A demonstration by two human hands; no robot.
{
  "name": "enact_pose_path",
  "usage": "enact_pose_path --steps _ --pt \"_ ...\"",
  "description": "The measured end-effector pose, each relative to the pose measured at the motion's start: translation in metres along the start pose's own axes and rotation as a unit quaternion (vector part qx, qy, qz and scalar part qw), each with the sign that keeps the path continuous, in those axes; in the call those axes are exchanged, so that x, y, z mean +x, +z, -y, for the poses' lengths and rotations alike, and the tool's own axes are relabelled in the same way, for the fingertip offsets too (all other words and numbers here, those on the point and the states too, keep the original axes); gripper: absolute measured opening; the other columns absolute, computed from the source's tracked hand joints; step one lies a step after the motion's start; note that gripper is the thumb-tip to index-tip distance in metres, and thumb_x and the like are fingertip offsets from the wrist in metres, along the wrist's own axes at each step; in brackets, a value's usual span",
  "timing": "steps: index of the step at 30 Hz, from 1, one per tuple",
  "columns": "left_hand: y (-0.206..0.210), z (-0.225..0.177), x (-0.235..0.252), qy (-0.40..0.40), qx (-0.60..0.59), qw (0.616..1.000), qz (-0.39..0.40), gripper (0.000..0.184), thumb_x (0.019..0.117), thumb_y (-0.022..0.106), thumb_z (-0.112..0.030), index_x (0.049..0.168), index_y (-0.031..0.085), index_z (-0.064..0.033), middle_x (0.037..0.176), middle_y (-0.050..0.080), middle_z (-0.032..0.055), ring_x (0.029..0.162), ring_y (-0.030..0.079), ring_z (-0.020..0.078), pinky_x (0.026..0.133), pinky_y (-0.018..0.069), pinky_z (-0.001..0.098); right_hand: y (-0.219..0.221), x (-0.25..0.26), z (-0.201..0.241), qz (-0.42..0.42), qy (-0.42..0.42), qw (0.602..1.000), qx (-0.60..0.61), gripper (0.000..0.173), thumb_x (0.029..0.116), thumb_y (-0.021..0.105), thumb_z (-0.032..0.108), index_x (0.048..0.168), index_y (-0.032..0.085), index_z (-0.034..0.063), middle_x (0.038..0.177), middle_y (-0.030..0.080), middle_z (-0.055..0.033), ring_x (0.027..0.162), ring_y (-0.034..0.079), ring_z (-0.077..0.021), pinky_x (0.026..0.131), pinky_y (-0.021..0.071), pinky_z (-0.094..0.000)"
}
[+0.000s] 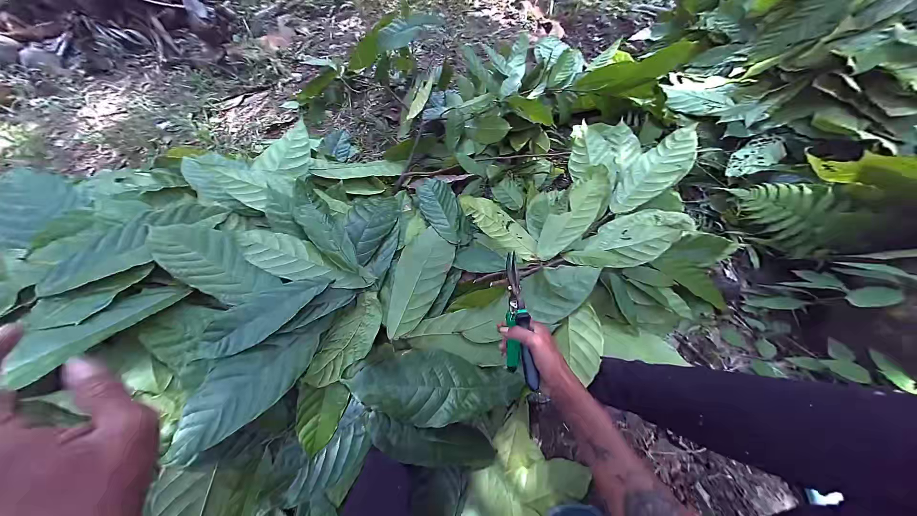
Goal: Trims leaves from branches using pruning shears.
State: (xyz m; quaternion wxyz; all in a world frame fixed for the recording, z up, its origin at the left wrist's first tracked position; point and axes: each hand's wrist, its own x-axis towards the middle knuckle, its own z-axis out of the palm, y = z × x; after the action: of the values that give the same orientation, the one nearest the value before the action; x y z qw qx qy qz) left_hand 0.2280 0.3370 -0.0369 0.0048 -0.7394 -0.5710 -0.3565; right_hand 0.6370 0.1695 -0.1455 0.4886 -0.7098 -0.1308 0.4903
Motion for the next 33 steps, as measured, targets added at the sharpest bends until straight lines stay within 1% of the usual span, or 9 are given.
enact_pose_path --steps 3,5,7,12,15,22,24,28,33 --pt "0.052 -0.113 0.029 0.235 -0.112 0.916 0.305 0.049 0.1046 0.047 -0.035 0.140 0.057 -0.0023 0.142 0.057 0.0212 0.130 0.057 0.0373 0.104 0.0485 0.0570 -0.001 -0.007 -0.003 -0.027 -0.026 0.997 0.073 0.022 0.0949 0.057 0.013 0.109 0.061 -0.0038 0.086 0.066 -0.0079 0.069 0.065 -0.0145 0.065 0.0571 -0.0295" --pt "0.099 -0.176 0.034 0.270 -0.102 0.799 0.527 0.048 0.1067 0.050 -0.032 0.147 0.051 -0.0054 0.138 0.060 0.0206 0.126 0.059 0.0387 0.103 0.0477 0.0591 -0.003 -0.012 0.000 -0.045 -0.040 0.994 0.093 0.024 0.0954 0.057 0.011 0.112 0.061 -0.0054 0.084 0.066 -0.0079 0.069 0.065 -0.0139 0.065 0.0563 -0.0285" --pt "0.158 -0.224 0.026 0.254 -0.067 0.738 0.622 0.050 0.1077 0.050 -0.029 0.149 0.047 -0.0017 0.140 0.057 0.0251 0.131 0.054 0.0431 0.106 0.0436 0.0613 -0.008 -0.012 0.005 -0.058 -0.056 0.992 0.100 0.023 0.0939 0.058 0.012 0.110 0.061 -0.0048 0.079 0.066 -0.0060 0.067 0.064 -0.0127 0.064 0.0557 -0.0274" --pt "0.303 -0.290 -0.035 0.133 -0.018 0.770 0.624 0.058 0.1036 0.056 -0.035 0.148 0.046 0.0021 0.142 0.051 0.0321 0.135 0.047 0.0506 0.106 0.0392 0.0675 -0.036 -0.010 0.021 -0.099 -0.093 0.986 0.100 0.035 0.0875 0.059 0.016 0.115 0.060 -0.0048 0.087 0.069 -0.0064 0.071 0.066 -0.0118 0.066 0.0555 -0.0269" --pt "0.326 -0.314 -0.069 0.079 -0.004 0.775 0.628 0.044 0.1042 0.050 -0.015 0.145 0.048 0.0027 0.138 0.055 0.0322 0.128 0.053 0.0504 0.101 0.0445 0.0650 -0.052 -0.012 0.031 -0.116 -0.112 0.981 0.105 0.037 0.0861 0.059 0.017 0.116 0.060 -0.0048 0.087 0.069 -0.0056 0.072 0.066 -0.0110 0.067 0.0559 -0.0265" --pt "0.280 -0.350 -0.041 0.269 -0.057 0.790 0.548 0.031 0.1037 0.047 -0.009 0.125 0.065 0.0030 0.127 0.061 0.0289 0.126 0.053 0.0484 0.101 0.0412 0.0645 -0.083 -0.025 0.060 -0.159 -0.164 0.961 0.158 0.035 0.0896 0.056 0.015 0.118 0.059 -0.0059 0.091 0.069 -0.0076 0.072 0.066 -0.0112 0.065 0.0554 -0.0254" --pt "0.263 -0.361 -0.027 0.278 -0.097 0.774 0.561 0.033 0.1080 0.043 -0.019 0.120 0.065 0.0026 0.111 0.068 0.0266 0.112 0.064 0.0451 0.094 0.0472 0.0623 -0.091 -0.039 0.075 -0.170 -0.188 0.948 0.193 0.035 0.0909 0.053 0.013 0.120 0.057 -0.0059 0.098 0.070 -0.0092 0.077 0.067 -0.0127 0.071 0.0575 -0.0278" --pt "0.241 -0.378 -0.029 0.147 -0.413 0.760 0.479 0.030 0.1060 0.044 -0.017 0.103 0.065 0.0039 0.075 0.056 0.0060 0.066 0.054 0.0144 0.067 0.0479 0.0338 -0.112 -0.076 0.098 -0.168 -0.274 0.918 0.235 0.043 0.0870 0.056 0.015 0.124 0.053 -0.0058 0.108 0.069 -0.0106 0.086 0.070 -0.0165 0.081 0.0606 -0.0338" --pt "0.198 -0.402 -0.042 -0.079 -0.697 0.602 0.382 0.036 0.1104 0.024 -0.024 0.102 0.056 -0.0081 0.055 0.041 -0.0130 0.043 0.039 -0.0020 0.042 0.0379 0.0164 -0.133 -0.117 0.104 -0.037 -0.429 0.887 0.166 0.056 0.0861 0.072 0.032 0.127 0.054 -0.0032 0.115 0.070 -0.0102 0.099 0.070 -0.0199 0.089 0.0589 -0.0347"
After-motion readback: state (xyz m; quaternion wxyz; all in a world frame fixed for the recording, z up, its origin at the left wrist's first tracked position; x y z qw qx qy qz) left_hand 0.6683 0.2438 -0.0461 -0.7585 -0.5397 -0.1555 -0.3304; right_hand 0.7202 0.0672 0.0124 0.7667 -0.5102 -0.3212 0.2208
